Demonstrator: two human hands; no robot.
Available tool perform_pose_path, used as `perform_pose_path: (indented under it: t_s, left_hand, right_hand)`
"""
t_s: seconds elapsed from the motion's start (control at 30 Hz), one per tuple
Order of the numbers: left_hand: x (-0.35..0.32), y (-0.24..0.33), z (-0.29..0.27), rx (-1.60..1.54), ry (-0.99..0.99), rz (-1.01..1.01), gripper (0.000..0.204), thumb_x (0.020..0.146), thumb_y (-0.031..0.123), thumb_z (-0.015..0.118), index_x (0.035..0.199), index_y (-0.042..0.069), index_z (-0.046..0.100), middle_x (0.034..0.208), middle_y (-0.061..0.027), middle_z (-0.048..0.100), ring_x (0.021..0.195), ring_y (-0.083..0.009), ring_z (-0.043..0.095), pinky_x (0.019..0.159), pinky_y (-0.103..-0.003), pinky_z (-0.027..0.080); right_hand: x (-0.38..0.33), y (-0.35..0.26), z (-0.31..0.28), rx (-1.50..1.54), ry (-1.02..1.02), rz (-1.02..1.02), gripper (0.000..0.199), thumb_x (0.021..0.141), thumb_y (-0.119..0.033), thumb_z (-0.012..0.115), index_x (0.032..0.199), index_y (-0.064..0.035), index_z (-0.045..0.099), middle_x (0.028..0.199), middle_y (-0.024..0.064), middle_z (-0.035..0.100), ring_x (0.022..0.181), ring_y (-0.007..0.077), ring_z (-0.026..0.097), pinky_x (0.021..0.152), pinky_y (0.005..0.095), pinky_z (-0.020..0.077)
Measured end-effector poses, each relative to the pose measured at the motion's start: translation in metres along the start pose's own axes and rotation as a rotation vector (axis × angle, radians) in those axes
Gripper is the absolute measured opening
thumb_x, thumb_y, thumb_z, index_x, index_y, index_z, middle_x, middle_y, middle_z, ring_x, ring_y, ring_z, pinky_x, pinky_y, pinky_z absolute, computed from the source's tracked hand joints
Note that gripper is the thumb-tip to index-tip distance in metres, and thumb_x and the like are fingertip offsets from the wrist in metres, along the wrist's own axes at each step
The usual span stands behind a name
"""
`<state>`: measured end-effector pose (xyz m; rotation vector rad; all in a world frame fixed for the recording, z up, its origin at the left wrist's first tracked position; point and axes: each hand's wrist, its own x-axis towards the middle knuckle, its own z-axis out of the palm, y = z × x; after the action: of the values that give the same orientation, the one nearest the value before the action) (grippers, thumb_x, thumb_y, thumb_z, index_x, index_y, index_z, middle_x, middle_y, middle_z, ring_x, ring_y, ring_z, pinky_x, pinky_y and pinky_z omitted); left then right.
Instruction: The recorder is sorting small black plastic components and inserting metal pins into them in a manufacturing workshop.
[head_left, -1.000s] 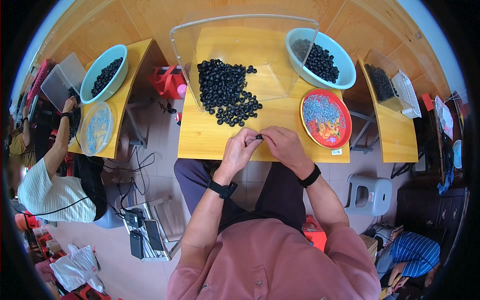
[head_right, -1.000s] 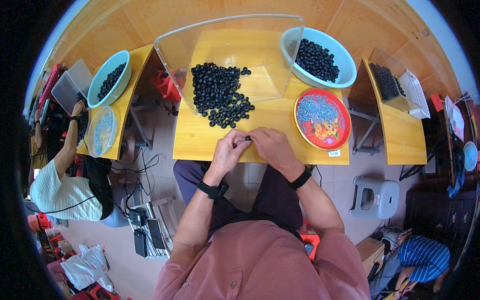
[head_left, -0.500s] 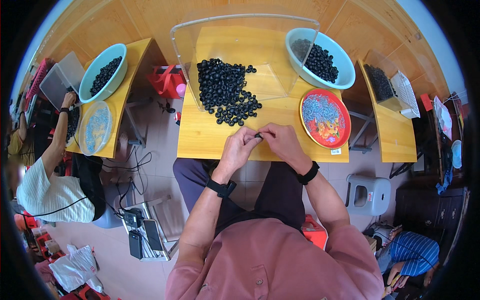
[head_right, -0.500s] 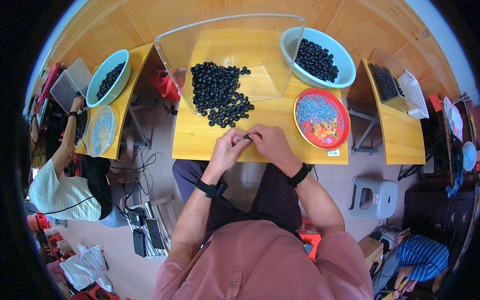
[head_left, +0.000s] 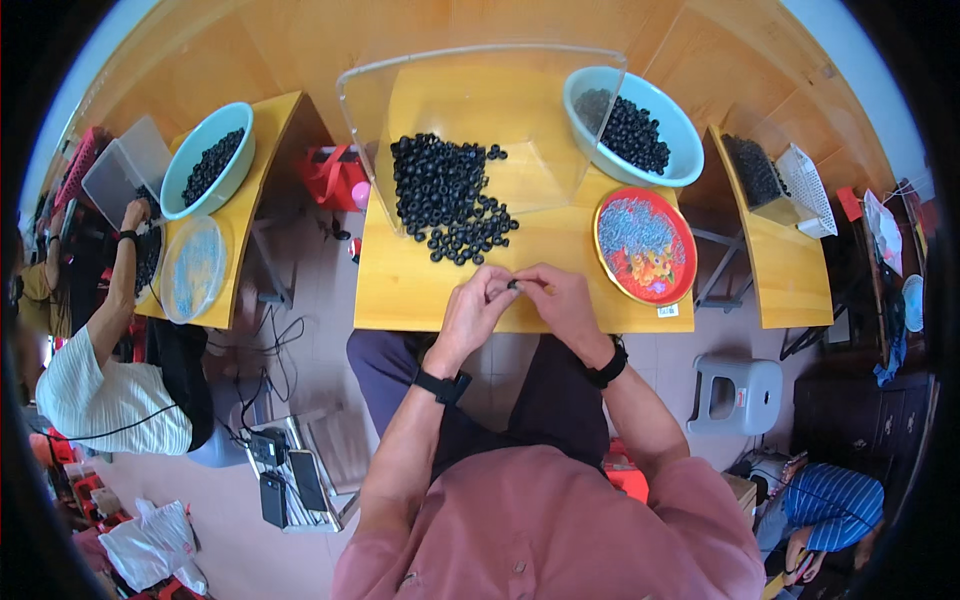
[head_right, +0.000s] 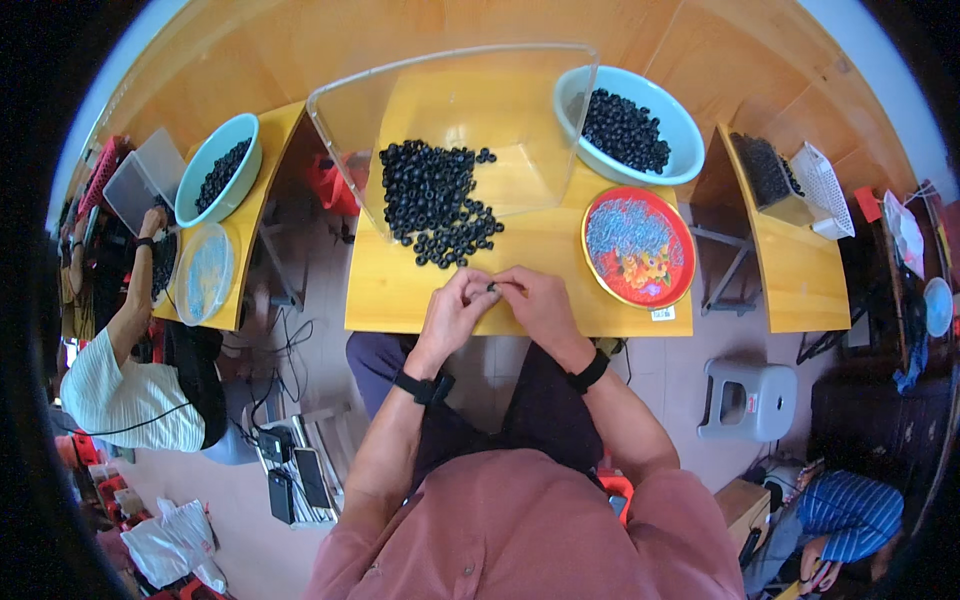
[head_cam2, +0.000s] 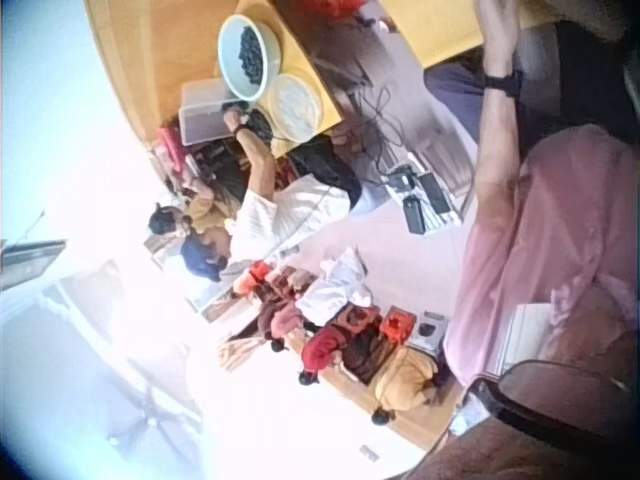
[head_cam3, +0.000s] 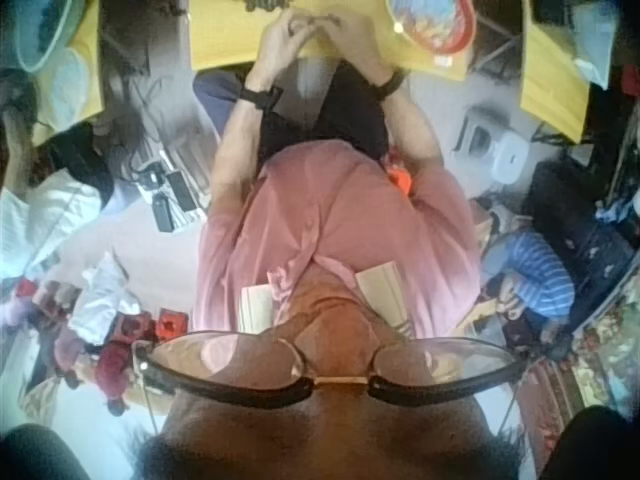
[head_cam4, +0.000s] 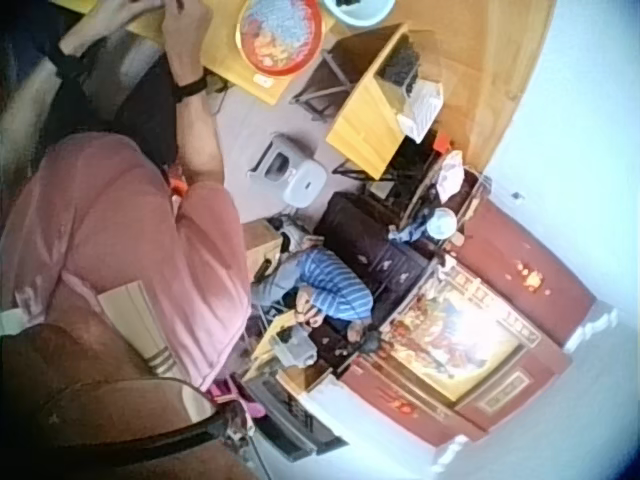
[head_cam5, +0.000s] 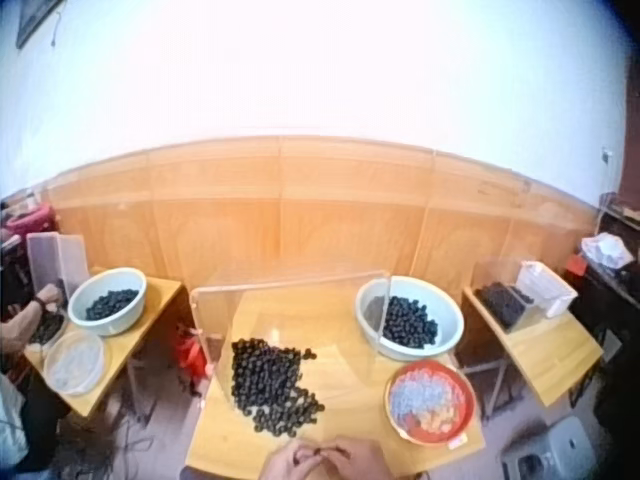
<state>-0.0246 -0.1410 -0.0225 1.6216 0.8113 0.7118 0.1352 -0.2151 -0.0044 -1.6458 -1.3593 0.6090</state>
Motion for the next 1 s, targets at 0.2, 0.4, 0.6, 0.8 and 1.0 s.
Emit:
perform_pose_path:
  t_s: [0.2,0.4,0.6,0.8,1.0]
  left_hand:
    - [-0.008,0.002,-0.004,0.106,-0.047,0.078,0.029,0.088,0.01,0.078,0.111,0.003,0.062,0.068,-0.0073,0.053,0.063,-0.0167,0.052,0.063,-0.032,0.048]
    - [-0.01,0.004,0.0,0.319,-0.099,0.199,0.03,0.086,0.017,0.08,0.108,0.003,0.065,0.074,-0.0108,0.06,0.065,-0.0243,0.059,0.064,-0.036,0.05]
    - [-0.008,0.009,0.001,0.521,-0.163,0.336,0.027,0.085,0.026,0.079,0.095,0.003,0.066,0.076,-0.0132,0.06,0.07,-0.0323,0.061,0.065,-0.042,0.05]
    - [-0.007,0.01,0.004,0.561,-0.136,0.398,0.025,0.086,0.023,0.076,0.089,0.002,0.063,0.079,-0.015,0.062,0.077,-0.0359,0.063,0.069,-0.045,0.051]
    - [-0.008,0.003,0.005,0.557,-0.108,0.44,0.022,0.089,0.023,0.072,0.091,0.003,0.062,0.082,-0.0144,0.064,0.082,-0.0356,0.064,0.074,-0.045,0.052]
  right_hand:
    - [0.004,-0.001,0.0,0.19,-0.051,0.125,0.017,0.089,-0.013,0.073,0.098,0.0005,0.066,0.081,0.0095,0.073,0.074,0.0136,0.069,0.068,0.0291,0.0545]
    - [0.0,0.01,-0.01,0.337,-0.221,0.246,0.013,0.091,-0.008,0.074,0.092,-0.0021,0.062,0.08,-0.0007,0.065,0.071,0.0049,0.06,0.063,0.0216,0.0475]
    - [-0.002,0.015,-0.015,0.416,-0.297,0.266,0.017,0.089,-0.012,0.077,0.086,-0.0015,0.064,0.075,0.0028,0.068,0.067,0.0073,0.062,0.06,0.024,0.0507]
    - [-0.001,0.023,-0.011,0.38,-0.26,0.263,0.019,0.088,-0.013,0.078,0.084,-0.0017,0.064,0.073,0.0017,0.067,0.065,0.006,0.06,0.058,0.0235,0.0486]
    - [-0.002,0.031,-0.004,0.442,-0.244,0.247,0.019,0.087,-0.013,0.079,0.083,-0.0019,0.064,0.073,0.001,0.066,0.065,0.0061,0.06,0.059,0.0233,0.0484]
